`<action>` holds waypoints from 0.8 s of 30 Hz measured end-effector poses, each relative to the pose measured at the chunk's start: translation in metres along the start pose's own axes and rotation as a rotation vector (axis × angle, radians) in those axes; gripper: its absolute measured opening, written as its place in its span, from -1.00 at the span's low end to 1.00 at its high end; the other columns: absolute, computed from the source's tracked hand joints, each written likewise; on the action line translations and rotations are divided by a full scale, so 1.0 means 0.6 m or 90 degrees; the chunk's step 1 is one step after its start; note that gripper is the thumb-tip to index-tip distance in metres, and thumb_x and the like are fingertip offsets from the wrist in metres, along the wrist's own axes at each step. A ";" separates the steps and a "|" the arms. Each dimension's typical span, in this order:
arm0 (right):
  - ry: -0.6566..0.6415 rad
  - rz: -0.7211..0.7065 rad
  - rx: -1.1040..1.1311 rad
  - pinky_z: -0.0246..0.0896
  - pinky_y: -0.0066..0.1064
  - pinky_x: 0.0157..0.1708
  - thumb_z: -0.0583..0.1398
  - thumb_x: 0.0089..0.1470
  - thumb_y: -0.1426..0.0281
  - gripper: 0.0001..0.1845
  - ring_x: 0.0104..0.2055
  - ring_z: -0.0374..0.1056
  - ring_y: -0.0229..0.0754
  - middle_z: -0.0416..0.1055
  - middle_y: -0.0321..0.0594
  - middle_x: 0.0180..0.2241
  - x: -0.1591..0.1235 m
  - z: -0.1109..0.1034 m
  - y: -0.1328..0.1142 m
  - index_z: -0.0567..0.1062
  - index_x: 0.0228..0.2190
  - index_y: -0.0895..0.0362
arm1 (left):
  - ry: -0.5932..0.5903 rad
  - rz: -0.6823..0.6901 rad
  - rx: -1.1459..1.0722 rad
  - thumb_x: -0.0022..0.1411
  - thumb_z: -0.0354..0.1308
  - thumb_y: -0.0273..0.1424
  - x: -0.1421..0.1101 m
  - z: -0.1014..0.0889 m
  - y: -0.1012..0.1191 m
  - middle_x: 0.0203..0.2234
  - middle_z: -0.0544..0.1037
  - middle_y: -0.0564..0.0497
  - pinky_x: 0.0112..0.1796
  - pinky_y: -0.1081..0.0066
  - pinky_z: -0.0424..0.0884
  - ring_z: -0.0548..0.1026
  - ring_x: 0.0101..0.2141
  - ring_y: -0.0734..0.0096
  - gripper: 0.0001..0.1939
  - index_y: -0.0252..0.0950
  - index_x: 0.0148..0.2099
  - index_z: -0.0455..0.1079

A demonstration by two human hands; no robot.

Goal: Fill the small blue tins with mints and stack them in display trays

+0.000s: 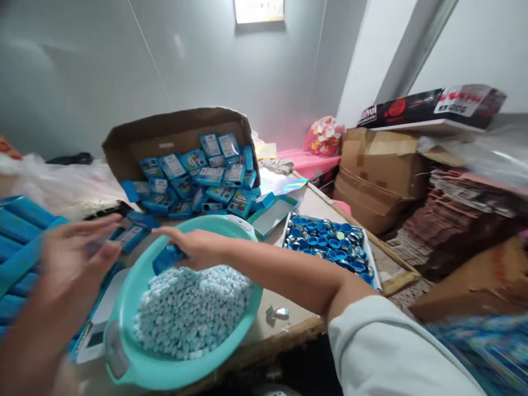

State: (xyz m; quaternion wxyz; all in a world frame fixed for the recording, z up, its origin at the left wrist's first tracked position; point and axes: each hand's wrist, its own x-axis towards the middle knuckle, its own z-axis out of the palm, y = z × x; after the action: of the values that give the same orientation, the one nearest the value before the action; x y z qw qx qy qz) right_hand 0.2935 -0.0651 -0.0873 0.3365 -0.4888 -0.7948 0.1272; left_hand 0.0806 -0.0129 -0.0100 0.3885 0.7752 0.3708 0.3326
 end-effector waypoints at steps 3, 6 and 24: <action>-0.013 -0.212 -0.221 0.11 -0.20 0.21 0.08 0.32 0.51 -0.63 0.19 0.34 -0.13 0.49 -0.10 0.10 0.005 0.011 -0.032 0.36 0.12 0.13 | -0.186 -0.206 -0.142 0.16 0.17 0.16 0.061 0.032 -0.054 0.16 0.45 -0.20 0.07 0.01 0.43 0.41 0.18 -0.10 -0.22 -0.18 0.27 0.23; 0.066 -0.390 -0.333 -0.04 -0.20 0.32 0.05 0.39 0.39 -0.77 0.32 0.17 -0.19 0.45 -0.28 0.17 0.005 0.016 -0.055 0.49 -0.06 0.02 | -0.333 -0.273 -0.319 0.09 0.34 0.01 0.072 0.030 -0.099 0.07 0.54 -0.21 -0.07 0.22 0.53 0.50 0.09 -0.04 -0.25 -0.24 0.22 0.35; -0.089 0.412 0.298 0.18 0.15 0.22 0.30 0.01 0.15 -0.50 0.13 0.40 0.26 0.54 -0.06 0.04 0.014 0.113 0.032 0.59 -0.02 0.05 | -0.187 -0.091 -0.359 -0.12 0.49 -0.28 0.108 0.050 -0.139 -0.25 0.55 -0.03 -0.27 0.40 0.44 0.54 -0.27 0.30 -0.39 -0.30 -0.03 0.35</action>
State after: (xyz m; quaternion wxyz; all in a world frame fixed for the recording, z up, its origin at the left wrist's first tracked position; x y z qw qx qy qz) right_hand 0.2600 -0.0400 -0.1443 0.3264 -0.6140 -0.5703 0.4373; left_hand 0.1110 0.0657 -0.0801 0.6598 0.6488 0.2573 0.2785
